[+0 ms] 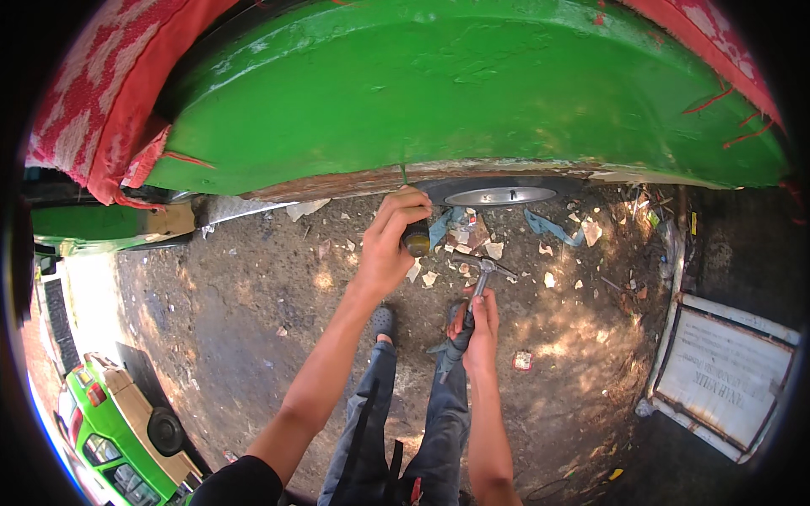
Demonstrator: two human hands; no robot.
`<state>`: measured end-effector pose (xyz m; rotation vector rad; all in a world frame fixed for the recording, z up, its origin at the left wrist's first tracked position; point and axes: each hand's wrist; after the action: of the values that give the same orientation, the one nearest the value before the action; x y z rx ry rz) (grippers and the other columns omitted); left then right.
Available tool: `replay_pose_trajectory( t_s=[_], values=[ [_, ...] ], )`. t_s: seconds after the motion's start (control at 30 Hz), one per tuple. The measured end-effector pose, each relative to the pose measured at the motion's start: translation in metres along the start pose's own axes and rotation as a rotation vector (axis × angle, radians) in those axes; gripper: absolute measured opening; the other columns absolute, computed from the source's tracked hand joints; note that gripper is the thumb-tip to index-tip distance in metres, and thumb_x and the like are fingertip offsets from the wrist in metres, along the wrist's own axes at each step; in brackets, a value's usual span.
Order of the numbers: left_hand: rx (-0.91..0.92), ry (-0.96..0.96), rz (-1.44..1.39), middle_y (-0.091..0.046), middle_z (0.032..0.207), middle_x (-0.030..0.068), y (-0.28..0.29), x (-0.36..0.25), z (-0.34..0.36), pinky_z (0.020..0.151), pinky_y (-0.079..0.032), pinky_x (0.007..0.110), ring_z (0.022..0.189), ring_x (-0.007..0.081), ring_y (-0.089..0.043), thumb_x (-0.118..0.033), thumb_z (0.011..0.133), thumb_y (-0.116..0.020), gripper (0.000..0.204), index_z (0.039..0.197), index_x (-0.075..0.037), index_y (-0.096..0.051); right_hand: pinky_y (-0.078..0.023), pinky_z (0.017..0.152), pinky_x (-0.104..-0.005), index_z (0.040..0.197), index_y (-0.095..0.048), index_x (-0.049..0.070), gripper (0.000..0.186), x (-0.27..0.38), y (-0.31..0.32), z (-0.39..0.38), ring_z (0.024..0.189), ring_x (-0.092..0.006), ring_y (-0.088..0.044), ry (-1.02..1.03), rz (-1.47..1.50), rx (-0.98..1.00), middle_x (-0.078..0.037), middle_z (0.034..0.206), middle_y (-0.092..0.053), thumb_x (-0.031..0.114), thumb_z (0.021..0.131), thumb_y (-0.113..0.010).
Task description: The person uses a blowtorch to heat a section of a green vehicle panel, then scrapes the heated area with a screwdriver. The person then uses a hammer to tap the panel along the edge.
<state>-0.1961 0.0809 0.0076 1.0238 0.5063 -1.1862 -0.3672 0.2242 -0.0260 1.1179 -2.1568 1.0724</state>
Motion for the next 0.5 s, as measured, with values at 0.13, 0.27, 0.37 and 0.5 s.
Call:
replay_pose_trajectory(
  t_s=[0.13, 0.27, 0.37, 0.5],
  values=[
    [0.078, 0.094, 0.019, -0.059, 0.115, 0.0131, 0.009, -0.004, 0.003, 0.098, -0.048, 0.049, 0.122, 0.0391, -0.054, 0.025, 0.063, -0.056, 0.054, 0.109, -0.002, -0.057, -0.046, 0.054, -0.0332, 0.119, -0.049, 0.009, 0.025, 0.008, -0.002, -0.005, 0.051, -0.0144, -0.048, 0.034, -0.033, -0.005, -0.004, 0.061, -0.045, 0.032, 0.111, -0.044],
    [0.092, 0.114, -0.002, -0.060, 0.117, 0.0147, 0.007, -0.004, 0.018, 0.093, -0.046, 0.049, 0.117, 0.0394, -0.056, 0.026, 0.066, -0.054, 0.057, 0.114, -0.005, -0.056, -0.048, 0.054, -0.0331, 0.121, -0.048, 0.009, 0.025, 0.025, -0.020, -0.013, 0.052, -0.0151, -0.051, 0.115, -0.132, -0.034, -0.005, 0.063, -0.048, 0.031, 0.109, -0.048],
    [0.003, 0.161, -0.002, -0.059, 0.117, 0.0153, 0.001, -0.008, 0.027, 0.092, -0.046, 0.050, 0.115, 0.0389, -0.057, 0.028, 0.065, -0.047, 0.060, 0.115, -0.005, -0.056, -0.048, 0.054, -0.0324, 0.123, -0.047, 0.008, 0.027, 0.039, -0.035, -0.020, 0.052, -0.0150, -0.052, 0.196, -0.163, -0.041, -0.005, 0.064, -0.050, 0.031, 0.109, -0.049],
    [-0.042, 0.159, -0.018, -0.060, 0.115, 0.0155, -0.014, -0.017, 0.033, 0.093, -0.047, 0.049, 0.115, 0.0389, -0.057, 0.027, 0.065, -0.048, 0.058, 0.114, -0.003, -0.058, -0.049, 0.054, -0.0325, 0.123, -0.046, 0.009, 0.027, 0.048, -0.037, -0.021, 0.052, -0.0146, -0.052, 0.278, -0.214, -0.046, -0.005, 0.065, -0.050, 0.033, 0.109, -0.048]
  ],
)
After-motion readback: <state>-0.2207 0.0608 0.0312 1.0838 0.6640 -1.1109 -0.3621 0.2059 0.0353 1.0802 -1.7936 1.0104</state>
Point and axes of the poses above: each hand's wrist, its own z-axis towards the middle knuckle, its own y-axis out of the back of the hand, x = y × z
